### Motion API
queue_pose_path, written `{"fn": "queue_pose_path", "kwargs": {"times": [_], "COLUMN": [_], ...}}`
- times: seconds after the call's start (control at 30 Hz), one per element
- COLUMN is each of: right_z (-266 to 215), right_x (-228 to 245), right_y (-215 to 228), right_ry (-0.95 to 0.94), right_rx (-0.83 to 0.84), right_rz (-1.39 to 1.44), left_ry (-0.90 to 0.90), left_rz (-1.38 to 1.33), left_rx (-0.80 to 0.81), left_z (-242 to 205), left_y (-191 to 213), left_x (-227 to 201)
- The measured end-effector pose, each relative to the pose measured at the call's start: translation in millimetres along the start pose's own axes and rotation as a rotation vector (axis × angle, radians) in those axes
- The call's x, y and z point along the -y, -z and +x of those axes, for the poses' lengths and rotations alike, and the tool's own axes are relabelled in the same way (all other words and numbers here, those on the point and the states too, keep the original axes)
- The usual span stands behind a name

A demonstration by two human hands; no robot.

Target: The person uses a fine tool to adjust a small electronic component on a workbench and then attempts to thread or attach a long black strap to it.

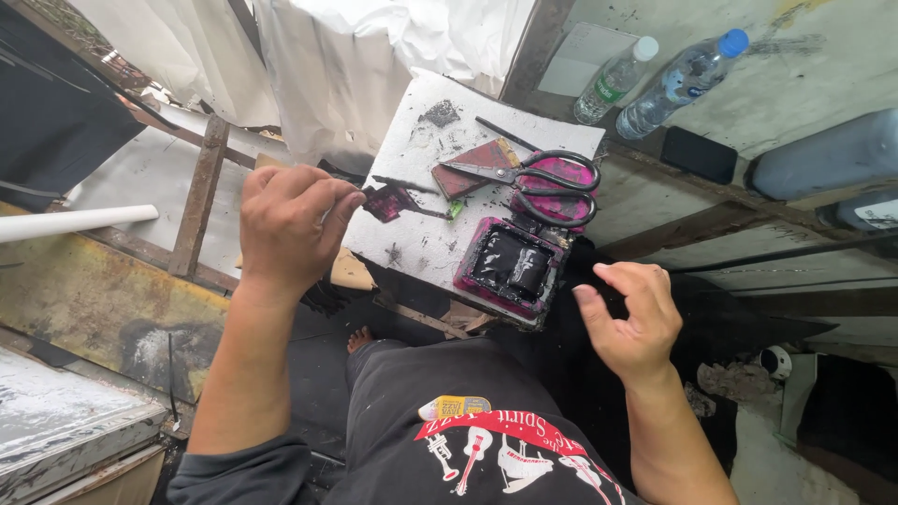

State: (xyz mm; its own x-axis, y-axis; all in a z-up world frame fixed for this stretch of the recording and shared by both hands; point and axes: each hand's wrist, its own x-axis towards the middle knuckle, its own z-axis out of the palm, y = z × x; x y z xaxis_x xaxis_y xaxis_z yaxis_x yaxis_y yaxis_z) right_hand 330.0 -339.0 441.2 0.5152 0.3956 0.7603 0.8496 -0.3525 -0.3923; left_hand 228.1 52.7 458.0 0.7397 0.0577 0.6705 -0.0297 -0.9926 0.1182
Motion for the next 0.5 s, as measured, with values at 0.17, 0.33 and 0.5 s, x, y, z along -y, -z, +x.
{"fn": "queue_pose_path", "kwargs": {"times": [0.17,0.33,0.5], "right_z": [26.5,48.9,40.0], "right_x": [29.6,45.4,30.7], "right_y": [-4.3,-11.9,-14.7], "right_ry": [0.213,0.281,0.143], "right_rx": [0.035,0.088,0.252], "right_rz": [-0.071,-0.151,-0.197], "left_ry": [-0.011,-0.028,-0.048], "left_rz": [-0.152,-0.318,-0.368], "left_rx": [0.105,0.191,0.414], "left_z": [32.4,57.8,75.0], "left_y": [23.0,26.7,21.9], "left_x": [-34.4,-71.6,-95.9]}}
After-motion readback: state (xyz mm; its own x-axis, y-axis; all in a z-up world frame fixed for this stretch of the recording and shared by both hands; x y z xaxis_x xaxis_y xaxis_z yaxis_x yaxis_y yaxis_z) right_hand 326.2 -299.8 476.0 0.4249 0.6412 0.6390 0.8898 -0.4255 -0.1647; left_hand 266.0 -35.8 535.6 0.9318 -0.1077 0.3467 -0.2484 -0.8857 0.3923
